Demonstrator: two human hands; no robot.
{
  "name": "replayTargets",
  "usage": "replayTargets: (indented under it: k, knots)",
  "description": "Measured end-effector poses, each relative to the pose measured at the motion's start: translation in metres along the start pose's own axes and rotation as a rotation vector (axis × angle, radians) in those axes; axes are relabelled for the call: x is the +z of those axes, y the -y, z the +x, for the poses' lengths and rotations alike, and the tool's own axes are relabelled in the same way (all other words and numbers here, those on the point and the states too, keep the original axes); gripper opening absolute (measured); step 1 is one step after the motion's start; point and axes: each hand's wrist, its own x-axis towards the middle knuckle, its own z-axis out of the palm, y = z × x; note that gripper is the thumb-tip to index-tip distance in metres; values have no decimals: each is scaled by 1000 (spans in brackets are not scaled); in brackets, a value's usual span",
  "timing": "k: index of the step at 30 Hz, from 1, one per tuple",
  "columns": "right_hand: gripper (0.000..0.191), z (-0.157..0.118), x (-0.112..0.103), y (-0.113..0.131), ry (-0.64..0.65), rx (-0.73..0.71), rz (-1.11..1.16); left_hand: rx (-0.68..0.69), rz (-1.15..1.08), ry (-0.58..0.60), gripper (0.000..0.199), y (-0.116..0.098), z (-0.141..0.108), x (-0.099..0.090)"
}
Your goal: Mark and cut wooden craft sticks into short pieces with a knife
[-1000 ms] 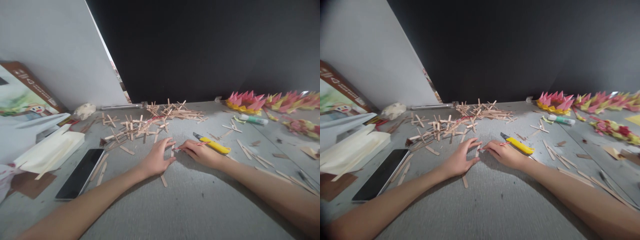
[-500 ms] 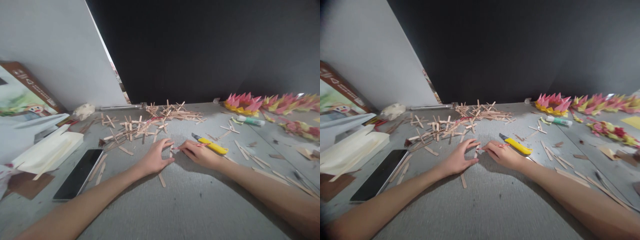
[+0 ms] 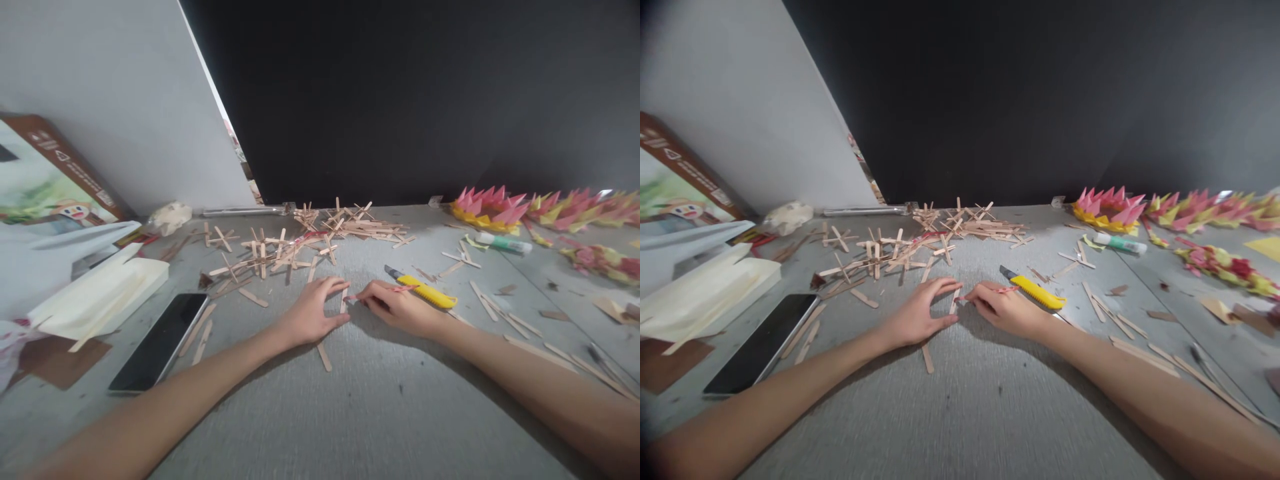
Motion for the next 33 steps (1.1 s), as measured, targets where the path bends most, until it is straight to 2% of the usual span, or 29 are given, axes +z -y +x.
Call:
replayTargets:
  k: [9, 16, 20, 25, 33]
  knots:
    - [27, 3, 1, 2, 5, -41, -33, 20, -4, -7, 63, 3, 1, 1]
    - [24, 2, 0, 3, 5, -11, -36, -15, -19, 17, 64, 2, 0, 0]
    - [28, 2, 2, 2, 31, -5, -58, 22, -28, -6, 61, 0, 0, 0]
    - [23, -1, 3, -1, -9, 7, -8, 25, -16, -7, 63, 0, 0, 0]
    - [24, 0, 3, 0, 11, -34, 21, 9, 0, -6, 62, 0, 0, 0]
